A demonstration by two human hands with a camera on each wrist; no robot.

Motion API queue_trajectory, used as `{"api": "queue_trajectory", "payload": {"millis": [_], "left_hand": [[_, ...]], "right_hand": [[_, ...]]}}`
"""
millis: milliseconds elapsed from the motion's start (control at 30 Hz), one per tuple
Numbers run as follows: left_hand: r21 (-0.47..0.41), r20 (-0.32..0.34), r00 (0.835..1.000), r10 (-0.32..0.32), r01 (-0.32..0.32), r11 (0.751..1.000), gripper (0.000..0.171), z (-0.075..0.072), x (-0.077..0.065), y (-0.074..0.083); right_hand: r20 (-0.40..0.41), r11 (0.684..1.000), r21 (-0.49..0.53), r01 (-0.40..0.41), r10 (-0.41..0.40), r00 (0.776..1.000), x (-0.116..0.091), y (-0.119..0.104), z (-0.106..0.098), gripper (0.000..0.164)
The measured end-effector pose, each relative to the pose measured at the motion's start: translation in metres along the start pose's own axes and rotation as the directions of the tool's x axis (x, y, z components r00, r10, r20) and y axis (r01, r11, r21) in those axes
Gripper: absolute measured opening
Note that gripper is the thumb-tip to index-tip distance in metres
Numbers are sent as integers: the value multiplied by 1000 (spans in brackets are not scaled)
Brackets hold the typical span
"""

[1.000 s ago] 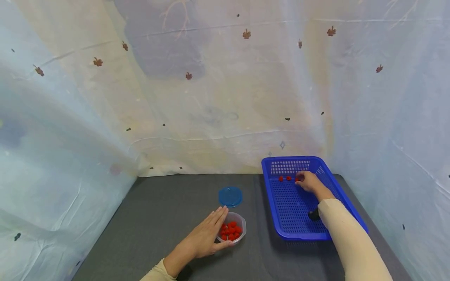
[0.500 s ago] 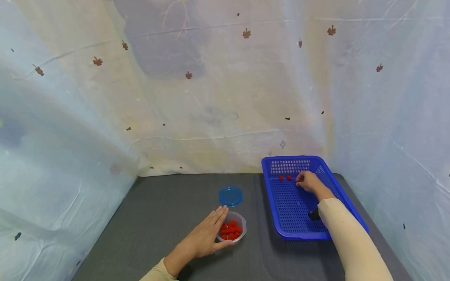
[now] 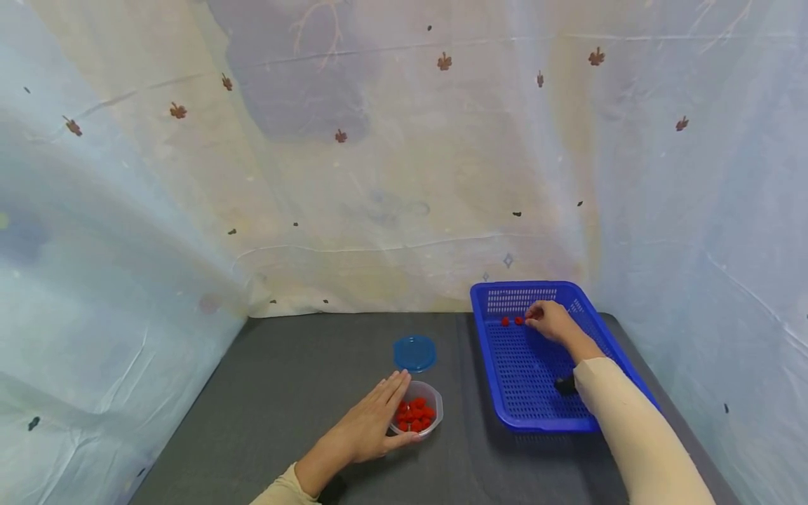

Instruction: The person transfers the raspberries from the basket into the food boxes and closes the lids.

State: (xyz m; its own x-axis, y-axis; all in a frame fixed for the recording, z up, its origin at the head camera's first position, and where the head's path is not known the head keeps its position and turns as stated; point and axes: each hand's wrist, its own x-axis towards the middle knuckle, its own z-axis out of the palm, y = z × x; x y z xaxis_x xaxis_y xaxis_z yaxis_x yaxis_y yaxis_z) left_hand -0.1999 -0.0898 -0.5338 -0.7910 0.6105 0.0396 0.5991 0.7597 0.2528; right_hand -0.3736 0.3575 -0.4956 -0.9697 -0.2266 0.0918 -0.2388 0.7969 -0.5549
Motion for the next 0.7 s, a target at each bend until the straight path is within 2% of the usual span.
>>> {"api": "queue_trajectory", "payload": {"millis": [300, 567, 700], "left_hand": [[-6, 10, 1000, -12, 12, 1000, 106, -2, 0, 0], [-4, 4, 1000, -8, 8, 1000, 107, 0, 0, 0], [-8, 1, 1000, -7, 7, 1000, 107, 0, 0, 1]], "right_hand": [[-37, 998, 13, 64, -64, 997, 5, -25, -7, 13], [-58, 996, 40, 83, -80, 995, -7, -54, -12, 19], [-65, 990, 79, 119, -114, 991, -12, -71, -14, 18]]}}
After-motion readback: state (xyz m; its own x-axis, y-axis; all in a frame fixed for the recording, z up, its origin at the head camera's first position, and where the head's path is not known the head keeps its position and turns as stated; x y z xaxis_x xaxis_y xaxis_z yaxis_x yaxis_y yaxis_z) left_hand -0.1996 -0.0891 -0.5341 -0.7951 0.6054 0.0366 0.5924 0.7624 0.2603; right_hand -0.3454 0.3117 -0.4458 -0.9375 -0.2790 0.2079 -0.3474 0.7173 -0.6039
